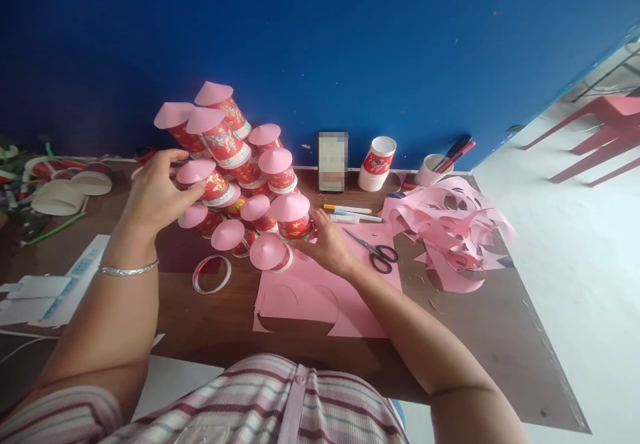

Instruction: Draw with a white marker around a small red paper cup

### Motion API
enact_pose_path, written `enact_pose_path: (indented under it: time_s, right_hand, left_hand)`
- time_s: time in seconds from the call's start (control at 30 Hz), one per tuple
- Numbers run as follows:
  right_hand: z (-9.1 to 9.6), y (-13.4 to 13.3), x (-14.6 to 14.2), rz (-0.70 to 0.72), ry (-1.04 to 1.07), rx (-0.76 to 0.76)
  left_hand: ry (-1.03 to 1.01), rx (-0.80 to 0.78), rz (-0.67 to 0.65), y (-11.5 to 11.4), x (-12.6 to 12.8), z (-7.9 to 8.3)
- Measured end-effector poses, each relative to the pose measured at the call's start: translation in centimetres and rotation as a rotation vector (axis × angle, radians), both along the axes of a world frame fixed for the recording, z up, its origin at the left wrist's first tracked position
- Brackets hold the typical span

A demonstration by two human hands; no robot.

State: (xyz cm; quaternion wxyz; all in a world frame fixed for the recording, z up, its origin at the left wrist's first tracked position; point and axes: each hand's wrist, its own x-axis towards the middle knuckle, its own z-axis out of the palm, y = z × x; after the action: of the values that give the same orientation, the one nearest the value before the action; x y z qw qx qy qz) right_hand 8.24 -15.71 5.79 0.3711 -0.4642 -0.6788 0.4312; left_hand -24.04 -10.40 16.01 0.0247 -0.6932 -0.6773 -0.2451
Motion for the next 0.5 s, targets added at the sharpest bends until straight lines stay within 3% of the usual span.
enact_pose_path:
  time_s: [0.5]
  right_hand:
    - [0.2,0.8,-1.4,-0.015,0.147,-0.002]
  left_hand:
    - [-0.077,0.030,-0.099,-0.6,-1.8,-2.6]
